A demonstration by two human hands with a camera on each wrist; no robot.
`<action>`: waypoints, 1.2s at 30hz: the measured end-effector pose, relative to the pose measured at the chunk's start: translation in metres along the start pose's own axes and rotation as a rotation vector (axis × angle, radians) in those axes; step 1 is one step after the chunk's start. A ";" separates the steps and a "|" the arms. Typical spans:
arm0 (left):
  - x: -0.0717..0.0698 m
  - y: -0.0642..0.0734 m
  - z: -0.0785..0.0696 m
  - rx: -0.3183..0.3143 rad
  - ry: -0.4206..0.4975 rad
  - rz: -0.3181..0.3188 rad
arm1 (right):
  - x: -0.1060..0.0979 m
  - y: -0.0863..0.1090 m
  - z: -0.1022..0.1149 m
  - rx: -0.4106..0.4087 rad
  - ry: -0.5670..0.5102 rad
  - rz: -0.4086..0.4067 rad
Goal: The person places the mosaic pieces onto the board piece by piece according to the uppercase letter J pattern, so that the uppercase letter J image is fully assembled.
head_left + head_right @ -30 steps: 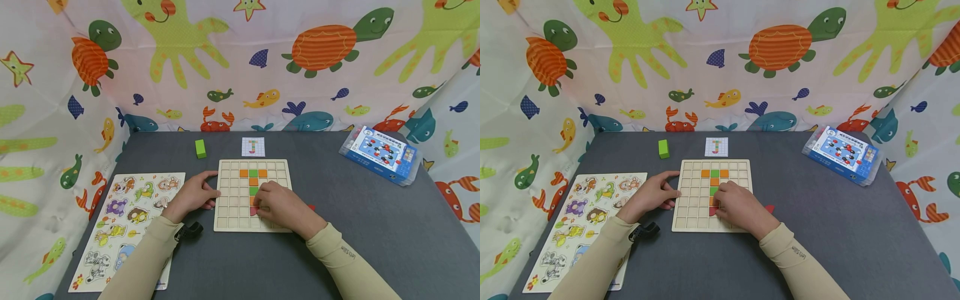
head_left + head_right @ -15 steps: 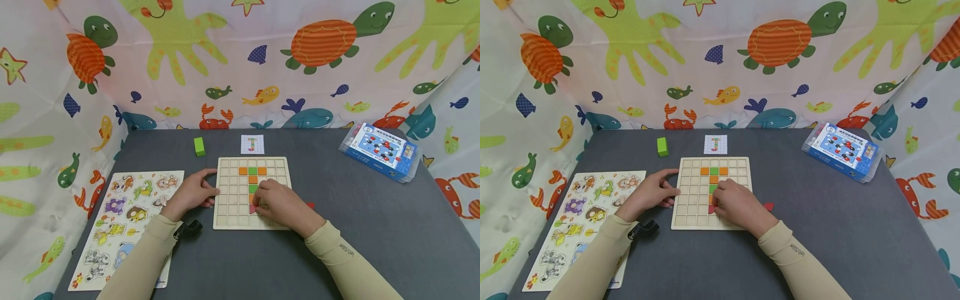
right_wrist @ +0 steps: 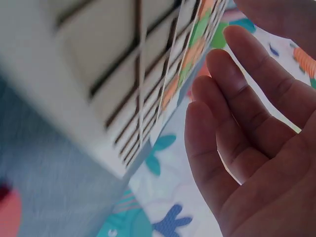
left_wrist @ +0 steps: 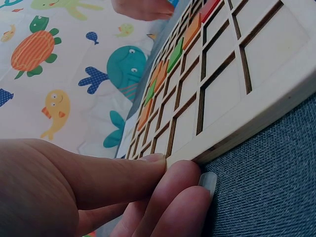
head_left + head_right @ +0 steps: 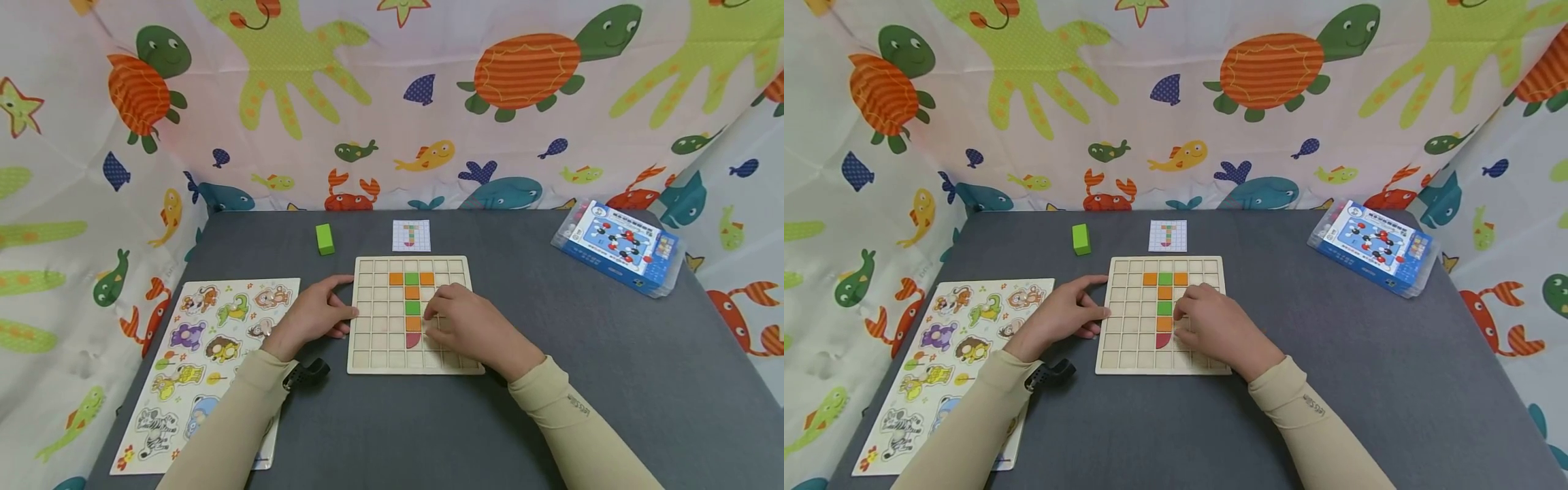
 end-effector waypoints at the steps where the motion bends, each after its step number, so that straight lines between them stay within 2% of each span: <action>1: 0.000 0.000 0.000 0.003 0.000 0.001 | -0.003 0.003 -0.004 0.018 -0.006 -0.001; 10: -0.001 -0.001 0.002 -0.001 0.006 -0.002 | -0.016 0.051 -0.043 0.145 -0.012 0.029; 15: -0.001 -0.002 0.002 0.005 0.003 0.000 | -0.021 0.077 -0.056 0.163 0.024 0.035; 23: 0.000 -0.003 0.003 -0.004 -0.010 -0.003 | -0.031 0.107 -0.072 0.203 0.030 0.020; 30: -0.001 -0.002 0.002 -0.008 -0.014 -0.007 | -0.031 0.121 -0.082 0.259 0.036 0.042; 36: 0.000 -0.001 0.001 -0.007 -0.012 -0.002 | -0.027 0.115 -0.079 0.240 0.031 0.038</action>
Point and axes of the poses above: each hand's wrist, its own y-axis away from the middle knuckle, its own x-axis out of the palm, z = x × y, the point moved 6 cm from there along -y, towards the middle knuckle, and after that the axes turned 7 degrees about -x, right-handed, at the moved point
